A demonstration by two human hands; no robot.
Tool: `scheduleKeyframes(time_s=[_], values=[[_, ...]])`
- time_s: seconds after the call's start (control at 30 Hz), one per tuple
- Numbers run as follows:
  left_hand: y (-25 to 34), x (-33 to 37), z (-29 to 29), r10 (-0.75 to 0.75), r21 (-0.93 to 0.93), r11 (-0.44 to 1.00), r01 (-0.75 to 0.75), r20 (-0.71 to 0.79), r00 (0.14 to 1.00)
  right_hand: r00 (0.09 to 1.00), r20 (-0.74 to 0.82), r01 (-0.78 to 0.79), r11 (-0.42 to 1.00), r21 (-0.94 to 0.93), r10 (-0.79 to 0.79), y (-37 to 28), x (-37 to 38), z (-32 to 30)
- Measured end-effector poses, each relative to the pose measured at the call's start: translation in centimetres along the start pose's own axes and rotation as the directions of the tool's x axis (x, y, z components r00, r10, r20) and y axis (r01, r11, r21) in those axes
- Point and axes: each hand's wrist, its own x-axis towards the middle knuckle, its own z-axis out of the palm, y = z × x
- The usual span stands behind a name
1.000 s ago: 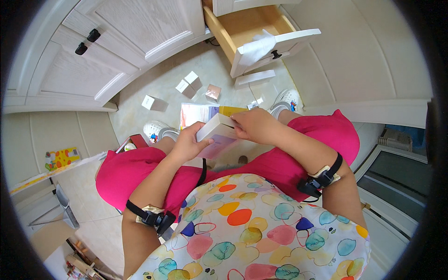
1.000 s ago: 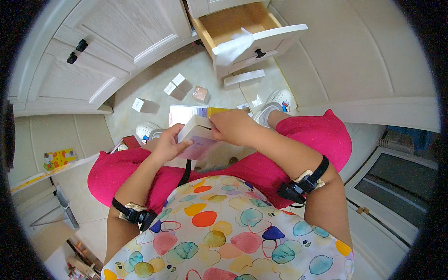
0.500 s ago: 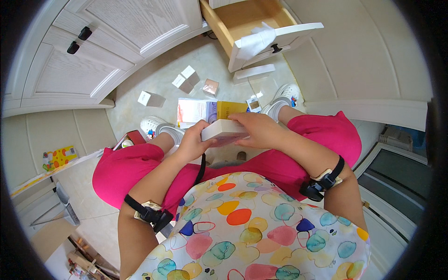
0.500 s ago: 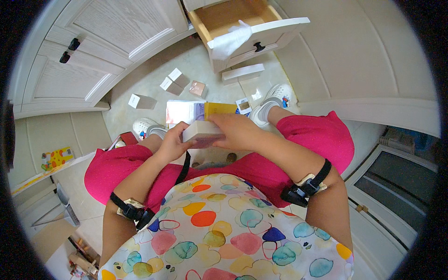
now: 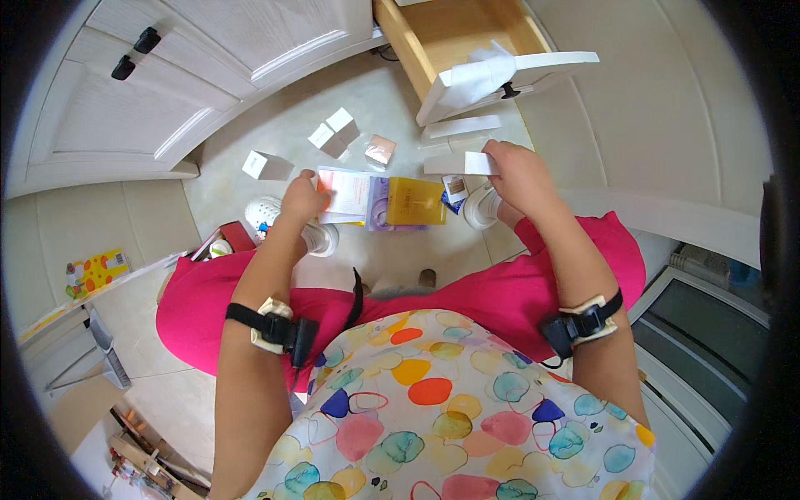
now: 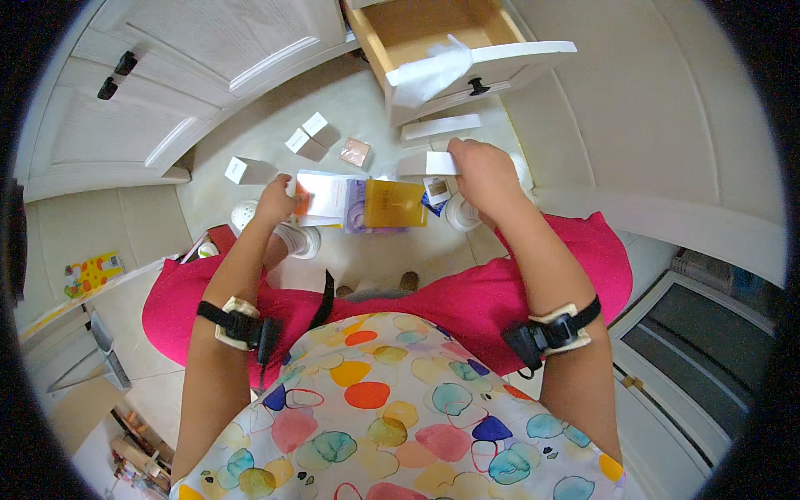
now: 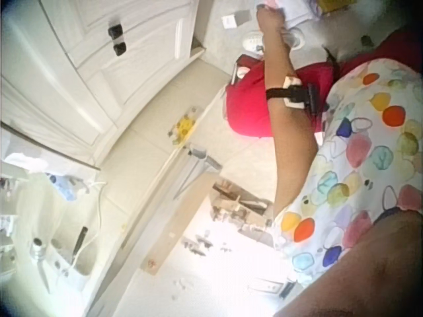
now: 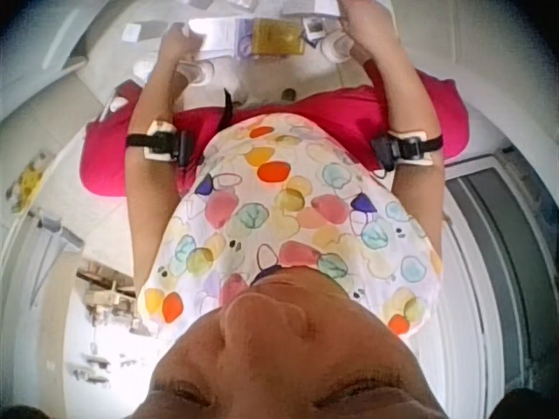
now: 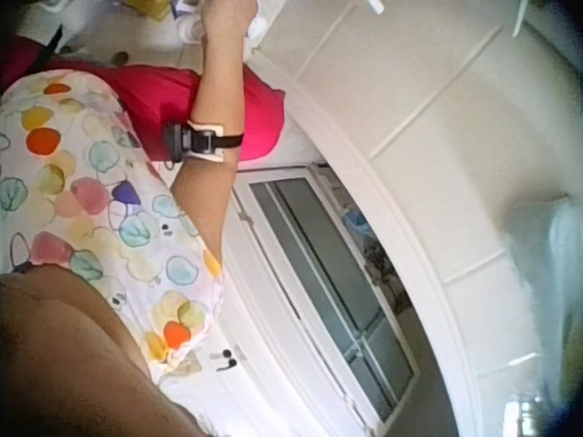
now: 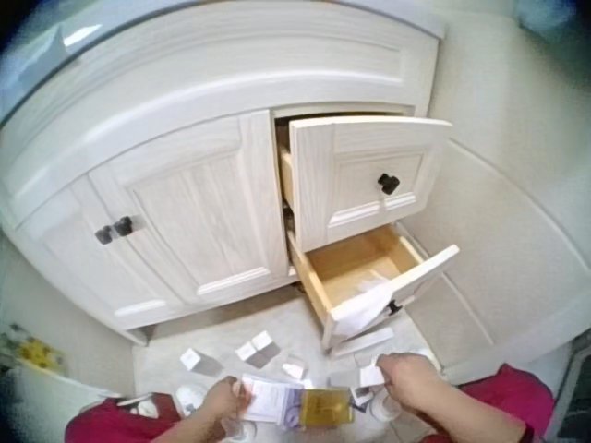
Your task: The person organizes beauty products by wiping a box with a cloth, placing items into a drawer, and sorting through several facial mask packets on their lap.
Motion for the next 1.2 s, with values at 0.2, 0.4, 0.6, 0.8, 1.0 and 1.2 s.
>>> scheduleKeyframes(time_s=[0.2, 0.4, 0.6, 0.8, 1.0, 1.2], values=[[-2.2, 2.2, 2.2, -0.168, 0.02, 0.985, 0.169, -0.054, 0.984, 1.0, -0.012, -0.005, 0.99, -0.138, 0.004, 3.0, 3.7, 6.0], [-2.5, 2.1, 2.9, -0.223, -0.034, 0.974, 0.222, -0.038, 0.974, 0.998, 0.052, 0.048, 0.963, -0.264, -0.036, 3.0, 5.4, 8.4], [-3.3, 2.3, 3.4, -0.243, -0.068, 0.968, 0.24, -0.032, 0.97, 0.997, 0.069, 0.053, 0.944, -0.327, -0.032, 3.1, 6.1, 10.1], [-3.9, 2.5, 4.0, -0.221, -0.089, 0.972, 0.217, -0.035, 0.975, 0.997, 0.057, 0.072, 0.938, -0.34, -0.056, 3.4, 6.0, 11.1], [-3.9, 2.1, 3.9, -0.222, -0.128, 0.968, 0.218, -0.019, 0.975, 0.999, 0.016, 0.043, 0.944, -0.329, -0.04, 3.2, 6.1, 11.4], [-3.9, 1.9, 3.9, -0.214, -0.133, 0.969, 0.208, -0.03, 0.976, 0.996, -0.057, 0.053, 0.963, -0.266, -0.071, 2.9, 6.1, 11.7]])
